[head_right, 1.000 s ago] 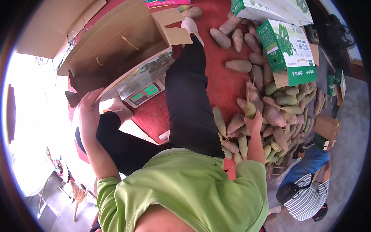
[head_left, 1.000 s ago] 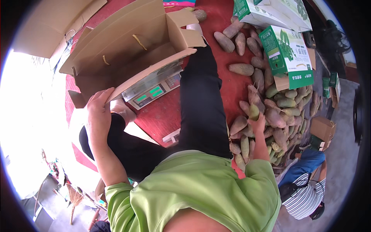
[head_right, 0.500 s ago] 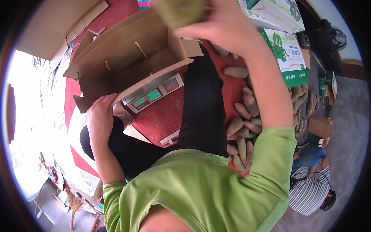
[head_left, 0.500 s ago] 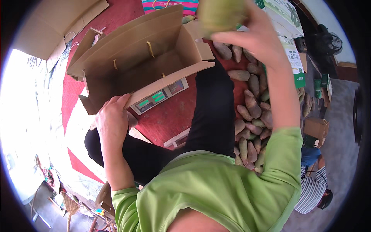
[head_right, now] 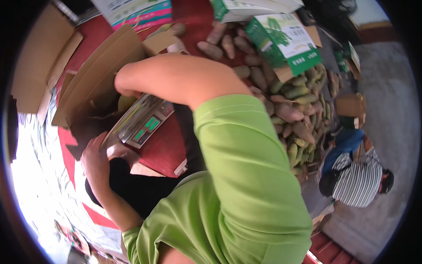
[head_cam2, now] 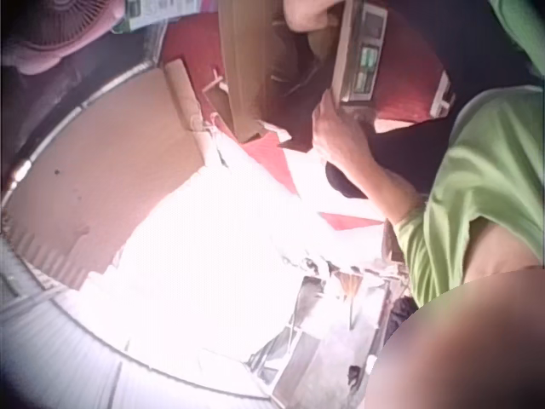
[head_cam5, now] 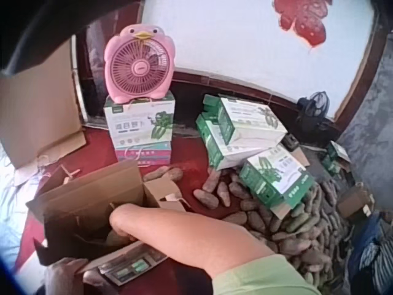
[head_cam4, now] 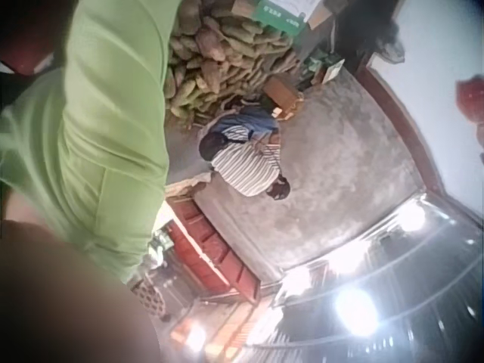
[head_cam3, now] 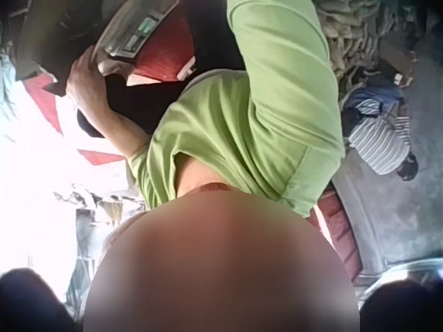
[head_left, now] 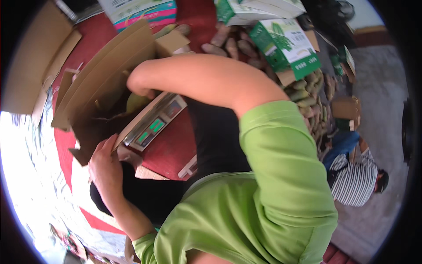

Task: Packaging produce into cardboard boxes after weighing them on a scale.

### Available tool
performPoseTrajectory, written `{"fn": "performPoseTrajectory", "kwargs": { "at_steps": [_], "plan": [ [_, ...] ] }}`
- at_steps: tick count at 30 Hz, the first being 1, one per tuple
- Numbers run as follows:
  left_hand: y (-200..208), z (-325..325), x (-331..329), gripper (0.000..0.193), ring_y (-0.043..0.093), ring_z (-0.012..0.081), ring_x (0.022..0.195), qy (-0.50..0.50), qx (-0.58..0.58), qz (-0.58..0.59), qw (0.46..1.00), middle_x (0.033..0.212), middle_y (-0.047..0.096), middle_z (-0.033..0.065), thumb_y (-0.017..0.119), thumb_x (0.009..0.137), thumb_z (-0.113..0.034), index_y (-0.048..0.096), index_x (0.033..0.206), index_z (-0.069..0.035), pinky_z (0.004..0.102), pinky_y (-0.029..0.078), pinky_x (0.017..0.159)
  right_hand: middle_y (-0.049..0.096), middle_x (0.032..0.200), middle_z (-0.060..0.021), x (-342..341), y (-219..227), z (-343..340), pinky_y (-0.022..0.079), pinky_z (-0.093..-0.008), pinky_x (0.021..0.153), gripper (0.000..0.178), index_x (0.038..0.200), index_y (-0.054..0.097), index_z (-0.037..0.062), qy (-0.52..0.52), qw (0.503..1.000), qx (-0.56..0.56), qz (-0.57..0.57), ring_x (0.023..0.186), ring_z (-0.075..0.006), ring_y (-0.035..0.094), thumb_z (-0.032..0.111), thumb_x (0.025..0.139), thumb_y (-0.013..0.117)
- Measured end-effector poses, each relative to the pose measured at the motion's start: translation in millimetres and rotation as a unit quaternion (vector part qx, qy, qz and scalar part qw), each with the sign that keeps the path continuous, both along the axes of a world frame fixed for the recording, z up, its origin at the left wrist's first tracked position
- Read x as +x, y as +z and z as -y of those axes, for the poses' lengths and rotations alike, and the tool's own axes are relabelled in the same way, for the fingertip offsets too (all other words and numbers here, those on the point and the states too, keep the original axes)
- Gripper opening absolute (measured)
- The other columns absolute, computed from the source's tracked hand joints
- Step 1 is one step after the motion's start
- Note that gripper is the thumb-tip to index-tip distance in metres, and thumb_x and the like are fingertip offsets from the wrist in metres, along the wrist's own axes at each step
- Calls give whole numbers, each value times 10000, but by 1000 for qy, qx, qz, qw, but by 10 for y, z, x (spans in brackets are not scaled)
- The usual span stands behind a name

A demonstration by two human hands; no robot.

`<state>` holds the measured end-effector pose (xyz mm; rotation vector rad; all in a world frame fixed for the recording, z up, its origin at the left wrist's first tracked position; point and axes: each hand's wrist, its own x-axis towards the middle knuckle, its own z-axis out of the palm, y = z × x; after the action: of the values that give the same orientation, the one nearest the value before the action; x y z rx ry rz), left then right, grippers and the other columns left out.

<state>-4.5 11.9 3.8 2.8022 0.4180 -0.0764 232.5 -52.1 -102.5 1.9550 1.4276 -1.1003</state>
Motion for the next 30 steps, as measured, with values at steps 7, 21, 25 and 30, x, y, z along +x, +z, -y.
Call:
{"fn": "performPoseTrajectory", "kwargs": {
  "at_steps": [7, 21, 25, 30],
  "plan": [
    [-18, 49, -22, 325, 652, 327, 890, -12, 11, 17, 1000, 1008, 665, 147, 539, 791, 48, 671, 1071, -52, 388, 506, 777, 677, 1025, -138, -227, 631, 527, 487, -428, 872, 357, 1071, 678, 50, -104, 933, 341, -43, 1006, -302, 624, 241, 771, 708],
    [-202, -116, -45, 219, 655, 325, 904, -17, 13, 19, 1000, 996, 669, 175, 537, 903, -67, 665, 1076, -27, 389, 511, 768, 683, 852, -86, -601, -604, 4442, 498, -302, 750, 214, 935, 694, 16, -682, 396, 568, 235, 813, -161, 639, 168, 786, 679],
    [-207, -80, -54, 215, 658, 315, 904, -16, -10, 30, 999, 990, 674, 163, 534, 904, -62, 664, 1071, -28, 380, 508, 772, 646, 733, -155, -1273, -1100, 5481, 485, -369, 696, 319, 818, 640, -88, -805, 100, 333, 480, 712, -210, 616, 185, 700, 753],
    [-99, -11, -45, 230, 651, 312, 922, -1, -3, 19, 1000, 1000, 672, 150, 529, 883, -17, 659, 1072, -28, 362, 496, 796, 580, 1204, -185, -1796, -1479, 6151, 522, -418, 875, 824, 1203, 497, -8, -885, -233, 235, 327, 1058, -317, 605, 405, 595, 871]
  ]
}}
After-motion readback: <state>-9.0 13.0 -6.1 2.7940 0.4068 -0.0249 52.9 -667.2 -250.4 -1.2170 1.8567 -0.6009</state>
